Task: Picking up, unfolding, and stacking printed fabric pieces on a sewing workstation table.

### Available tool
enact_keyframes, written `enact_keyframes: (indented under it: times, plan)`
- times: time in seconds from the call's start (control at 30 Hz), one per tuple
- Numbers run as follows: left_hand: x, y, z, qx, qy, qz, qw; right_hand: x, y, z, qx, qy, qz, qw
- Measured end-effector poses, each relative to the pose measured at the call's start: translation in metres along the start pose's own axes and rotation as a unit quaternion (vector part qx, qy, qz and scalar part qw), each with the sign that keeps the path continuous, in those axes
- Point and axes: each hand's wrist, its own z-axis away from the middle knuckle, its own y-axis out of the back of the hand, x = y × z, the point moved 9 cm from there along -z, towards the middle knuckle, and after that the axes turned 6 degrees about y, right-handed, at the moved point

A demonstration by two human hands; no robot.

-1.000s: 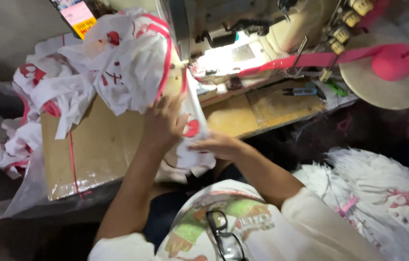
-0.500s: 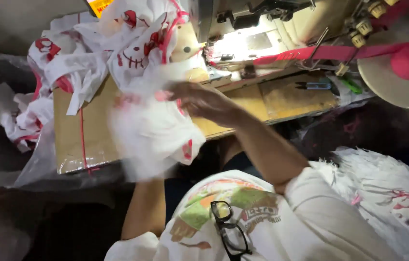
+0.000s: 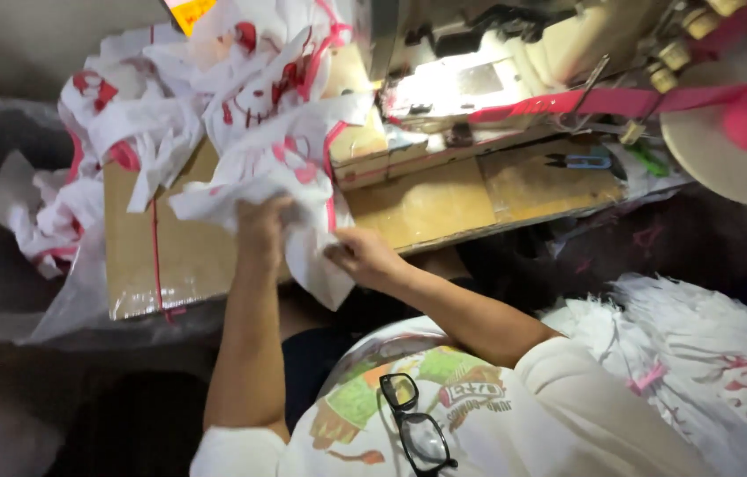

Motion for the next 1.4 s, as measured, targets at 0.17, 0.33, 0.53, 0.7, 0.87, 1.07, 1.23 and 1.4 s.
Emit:
enact_keyframes:
  times: [0.17, 0.33, 0.53, 0.7, 0.87, 1.07, 1.23, 1.4]
  plan:
    - [0.11, -0.144, 0.045, -0.205, -0.435, -0.299, 0.824, 0.067, 0.034, 0.01, 0.145, -0.24, -0.535, 0.797]
    - [0.108, -0.195, 0.098, -0.239, -0.675, -0.448, 0.536, 0.09, 0.064, 0.027, 0.092, -0.247, -0.575, 0.775]
    - [0.116, -0.195, 0.153, -0.068, -0.723, -0.455, 0.516, 0.071, 0.111, 0.039, 0.076, -0.197, -0.558, 0.802]
    - [0.11, -0.217, 0.16, 0.004, -0.706, -0.474, 0.526, 0.091, 0.141, 0.045, 0.129, -0.155, -0.562, 0.802]
    - [0.102, -0.239, 0.115, -0.082, -0.672, -0.405, 0.614, 0.127, 0.14, 0.054, 0.188, -0.2, -0.556, 0.785]
    - [0.073, -0.18, 0.152, -0.217, -0.48, -0.285, 0.801, 0.131, 0.119, 0.064, 0.207, -0.24, -0.551, 0.772]
    - [0.021, -0.184, 0.121, -0.377, -0.06, 0.01, 0.924, 0.123, 0.116, 0.062, 0.198, -0.231, -0.561, 0.77]
    - [0.075, -0.172, 0.129, -0.161, -0.419, -0.363, 0.816, 0.091, 0.115, 0.064, 0.193, -0.235, -0.545, 0.782]
